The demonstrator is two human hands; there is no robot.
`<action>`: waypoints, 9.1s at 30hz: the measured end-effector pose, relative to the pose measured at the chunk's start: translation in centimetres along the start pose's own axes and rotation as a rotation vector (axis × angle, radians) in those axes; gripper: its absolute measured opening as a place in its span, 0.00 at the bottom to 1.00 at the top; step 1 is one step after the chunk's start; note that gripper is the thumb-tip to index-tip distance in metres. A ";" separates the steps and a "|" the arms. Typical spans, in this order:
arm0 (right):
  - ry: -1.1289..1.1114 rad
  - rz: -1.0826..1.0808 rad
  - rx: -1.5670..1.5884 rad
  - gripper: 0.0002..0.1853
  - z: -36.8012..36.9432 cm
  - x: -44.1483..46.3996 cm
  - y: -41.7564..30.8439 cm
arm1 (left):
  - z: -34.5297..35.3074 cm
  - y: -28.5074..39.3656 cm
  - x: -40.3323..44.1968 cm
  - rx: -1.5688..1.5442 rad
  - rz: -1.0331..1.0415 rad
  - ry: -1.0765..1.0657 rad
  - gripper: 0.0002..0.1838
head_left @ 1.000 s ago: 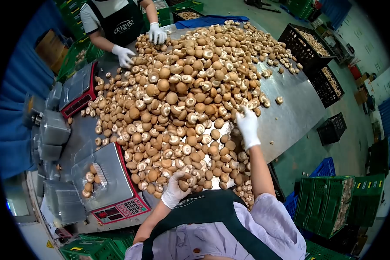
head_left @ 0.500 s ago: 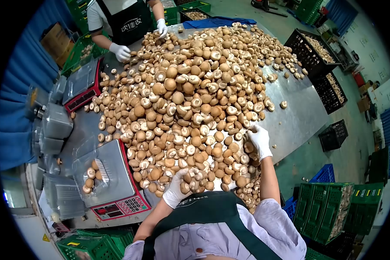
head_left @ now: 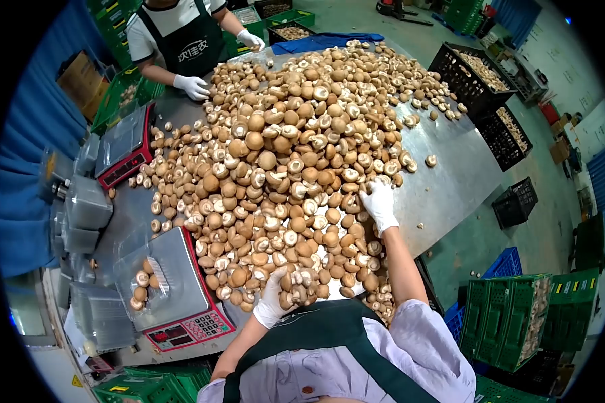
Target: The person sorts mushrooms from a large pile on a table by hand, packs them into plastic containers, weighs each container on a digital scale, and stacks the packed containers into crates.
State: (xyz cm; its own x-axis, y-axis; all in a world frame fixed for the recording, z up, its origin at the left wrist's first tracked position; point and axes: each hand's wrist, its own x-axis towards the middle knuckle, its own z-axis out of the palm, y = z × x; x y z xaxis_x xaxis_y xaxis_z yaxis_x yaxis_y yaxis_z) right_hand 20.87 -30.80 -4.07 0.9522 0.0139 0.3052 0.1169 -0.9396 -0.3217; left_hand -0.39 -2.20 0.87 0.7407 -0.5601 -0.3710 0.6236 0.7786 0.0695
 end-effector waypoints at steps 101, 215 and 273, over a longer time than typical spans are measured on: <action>-0.473 -0.312 0.723 0.12 -5.8 -7.6 -19.7 | 0.5 2.4 -3.0 0.678 0.661 0.066 0.33; -0.313 -0.070 0.576 0.14 -7.4 -7.1 -13.1 | -1.0 1.6 -0.7 0.457 0.156 0.234 0.22; -0.549 0.183 0.985 0.12 -6.3 -8.5 -15.0 | 0.0 2.3 -2.8 0.058 0.247 -0.063 0.38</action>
State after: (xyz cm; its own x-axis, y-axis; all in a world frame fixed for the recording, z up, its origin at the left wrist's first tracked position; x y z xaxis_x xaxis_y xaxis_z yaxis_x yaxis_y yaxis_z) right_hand 9.20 -19.01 3.81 0.9443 0.2796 -0.1737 -0.0965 -0.2693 -0.9582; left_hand -1.06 1.15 2.10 0.8853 -0.3727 -0.2781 0.4338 0.8774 0.2050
